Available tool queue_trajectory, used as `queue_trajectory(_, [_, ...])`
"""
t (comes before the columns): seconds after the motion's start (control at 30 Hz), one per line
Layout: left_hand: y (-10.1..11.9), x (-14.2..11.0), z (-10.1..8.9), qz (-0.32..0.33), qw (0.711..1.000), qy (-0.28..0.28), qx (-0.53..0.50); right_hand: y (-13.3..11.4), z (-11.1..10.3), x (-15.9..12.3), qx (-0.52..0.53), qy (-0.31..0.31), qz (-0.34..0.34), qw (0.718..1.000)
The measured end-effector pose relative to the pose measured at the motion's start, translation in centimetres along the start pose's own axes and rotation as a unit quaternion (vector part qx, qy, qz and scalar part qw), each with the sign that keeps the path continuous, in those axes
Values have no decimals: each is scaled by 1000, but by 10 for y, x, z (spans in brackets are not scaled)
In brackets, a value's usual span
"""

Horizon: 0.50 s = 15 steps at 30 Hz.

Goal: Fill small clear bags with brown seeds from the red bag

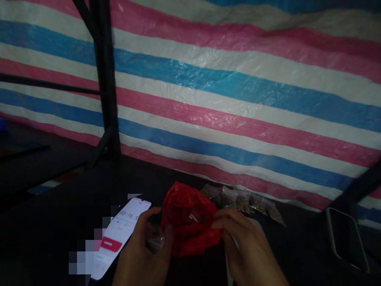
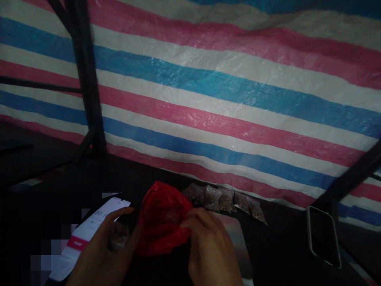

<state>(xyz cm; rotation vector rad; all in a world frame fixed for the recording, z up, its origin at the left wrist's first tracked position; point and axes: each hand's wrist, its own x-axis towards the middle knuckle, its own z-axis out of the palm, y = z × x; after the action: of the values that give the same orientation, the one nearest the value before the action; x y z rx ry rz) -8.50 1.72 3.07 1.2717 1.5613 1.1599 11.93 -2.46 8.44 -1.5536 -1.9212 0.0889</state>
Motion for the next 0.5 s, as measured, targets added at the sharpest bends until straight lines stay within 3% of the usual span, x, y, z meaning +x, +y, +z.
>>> queue_trajectory(0.23, [6,-3,2,74,996,50,-12,8,7,13,65,-56,38,996])
queue_trajectory(0.4, [-1,-10,19,212,973,87,-37,14,8,-7,106,65,8,992])
queue_trajectory(0.5, [-12,-13,40,272,953,121,-53,3,22,-26,181,27,34,982])
